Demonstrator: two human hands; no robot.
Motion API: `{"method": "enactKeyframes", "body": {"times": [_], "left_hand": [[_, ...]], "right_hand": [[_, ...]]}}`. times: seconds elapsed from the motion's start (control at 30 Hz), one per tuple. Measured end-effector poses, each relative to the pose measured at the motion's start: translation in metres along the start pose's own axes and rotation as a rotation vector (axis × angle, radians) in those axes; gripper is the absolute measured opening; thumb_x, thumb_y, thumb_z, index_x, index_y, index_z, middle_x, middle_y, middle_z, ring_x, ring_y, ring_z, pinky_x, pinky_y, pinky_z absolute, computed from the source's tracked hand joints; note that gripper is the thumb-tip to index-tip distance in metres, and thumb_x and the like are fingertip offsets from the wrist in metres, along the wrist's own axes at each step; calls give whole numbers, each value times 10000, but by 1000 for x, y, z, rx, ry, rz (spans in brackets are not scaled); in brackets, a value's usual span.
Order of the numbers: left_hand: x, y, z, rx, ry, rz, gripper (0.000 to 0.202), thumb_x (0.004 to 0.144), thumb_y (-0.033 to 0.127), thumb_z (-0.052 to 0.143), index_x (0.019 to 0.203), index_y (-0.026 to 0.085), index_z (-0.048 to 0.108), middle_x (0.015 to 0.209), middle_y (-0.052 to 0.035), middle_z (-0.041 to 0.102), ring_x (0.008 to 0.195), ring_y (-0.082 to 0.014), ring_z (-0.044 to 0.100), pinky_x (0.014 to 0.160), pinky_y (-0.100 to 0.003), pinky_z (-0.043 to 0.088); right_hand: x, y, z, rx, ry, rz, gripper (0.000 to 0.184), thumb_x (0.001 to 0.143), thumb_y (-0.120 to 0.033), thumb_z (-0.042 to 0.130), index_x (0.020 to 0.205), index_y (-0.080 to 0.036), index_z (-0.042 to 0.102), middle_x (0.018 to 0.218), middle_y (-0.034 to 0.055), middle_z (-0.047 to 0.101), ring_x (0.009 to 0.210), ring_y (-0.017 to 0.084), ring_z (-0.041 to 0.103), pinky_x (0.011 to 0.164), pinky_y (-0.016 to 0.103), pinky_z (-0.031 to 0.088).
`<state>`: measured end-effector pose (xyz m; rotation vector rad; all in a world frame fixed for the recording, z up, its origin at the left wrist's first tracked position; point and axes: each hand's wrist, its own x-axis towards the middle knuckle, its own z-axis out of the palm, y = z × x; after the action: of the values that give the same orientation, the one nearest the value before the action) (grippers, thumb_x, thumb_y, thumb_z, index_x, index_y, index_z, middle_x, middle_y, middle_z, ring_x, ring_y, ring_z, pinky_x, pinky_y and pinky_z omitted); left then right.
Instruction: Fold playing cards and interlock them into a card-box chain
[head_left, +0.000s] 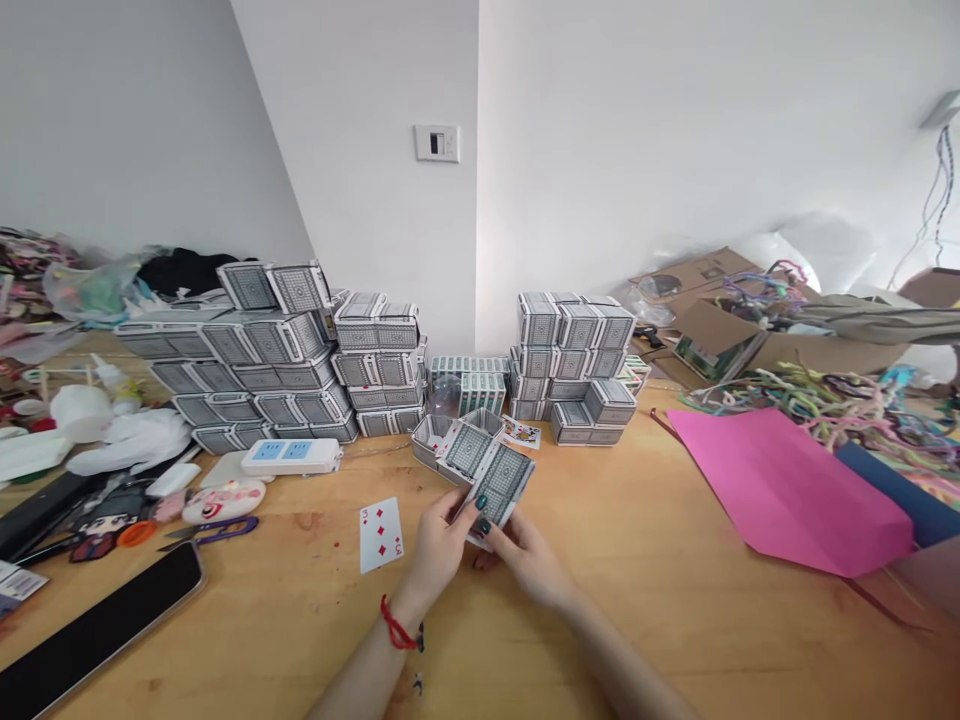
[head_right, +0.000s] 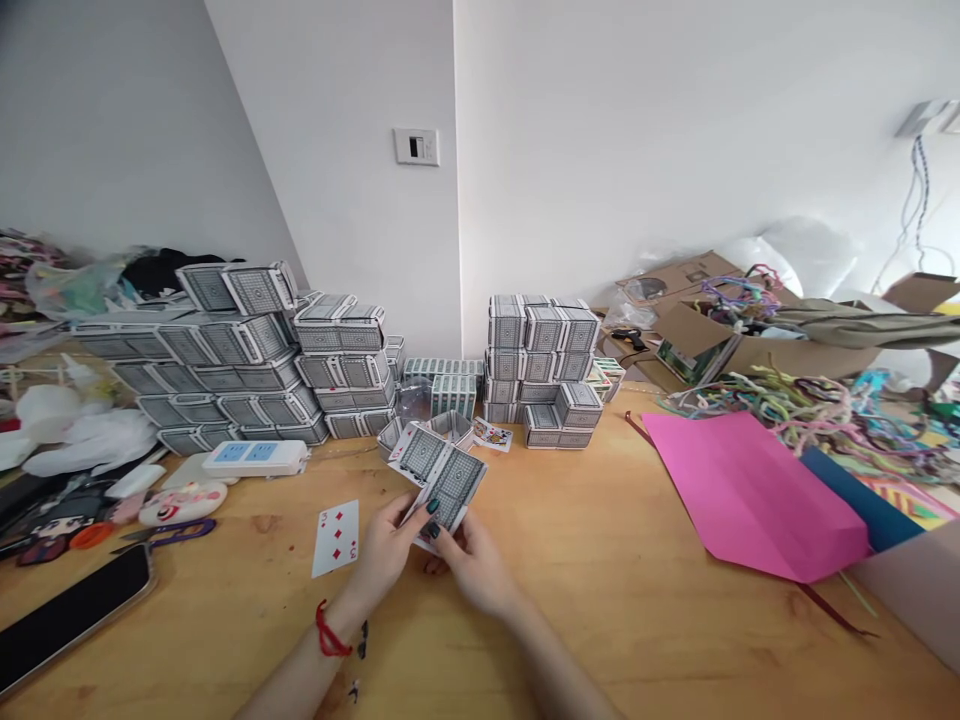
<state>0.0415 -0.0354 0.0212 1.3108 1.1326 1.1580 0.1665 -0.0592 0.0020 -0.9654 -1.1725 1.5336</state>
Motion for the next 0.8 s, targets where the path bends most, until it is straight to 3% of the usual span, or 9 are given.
{"method": "enactKeyframes", "body": {"times": [0.1,0.2,0.3,0.37,0.47,0.53,0.63,0.8], "left_hand": [[5,0,-8,6,48,8,307,700,294,578,962,148,646,903,-74,676,820,-206,594,738,-292,452],[9,-1,-15,-7,93,18,333,668,274,611,976,152,648,1007,-87,658,901,-220,589,798,-313,445],[10,1,-19,-26,85,3,368,635,252,636,993,166,645,996,-78,664,907,-222,592,794,-315,456],[10,4,-19,-17,61,-23,395,629,256,643,1016,178,636,950,-66,676,855,-212,603,749,-301,469],[8,8,-19,-14,28,-47,398,638,272,641,1025,181,630,975,-66,668,848,-205,599,726,-283,464],[6,11,-20,-51,-27,-67,386,644,268,639,1019,177,630,1031,-73,649,913,-212,582,760,-282,449],[1,16,-22,-195,-197,-187,409,632,290,660,1023,174,626,1017,-84,651,931,-229,578,760,-295,444],[-8,24,-18,-653,-474,-460,559,730,581,443,1116,194,560,973,-119,651,800,-251,623,640,-338,467]], "right_hand": [[0,-9,-10,1,45,-71,373,709,-432,615,966,-197,482,812,27,591,650,143,586,569,277,474],[2,-15,-20,34,185,-170,521,687,-394,650,1123,-234,412,972,68,582,802,182,584,624,303,489],[5,-17,-27,108,282,-205,612,677,-412,650,1200,-257,373,981,59,594,804,189,582,660,333,488],[6,-17,-29,137,313,-164,588,667,-433,649,1177,-247,422,914,41,623,755,189,587,650,331,479],[7,-17,-31,102,306,-90,450,646,-456,653,1001,-192,573,809,40,649,736,201,584,638,305,452],[8,-16,-32,55,309,-93,373,637,-462,655,872,-173,629,768,38,651,731,200,575,641,286,434],[8,-14,-35,-11,358,-107,314,645,-461,643,765,-171,658,713,19,639,688,184,549,614,260,406],[5,-12,-40,-33,349,-60,310,646,-458,639,742,-166,682,669,15,621,637,170,520,576,254,381]]}}
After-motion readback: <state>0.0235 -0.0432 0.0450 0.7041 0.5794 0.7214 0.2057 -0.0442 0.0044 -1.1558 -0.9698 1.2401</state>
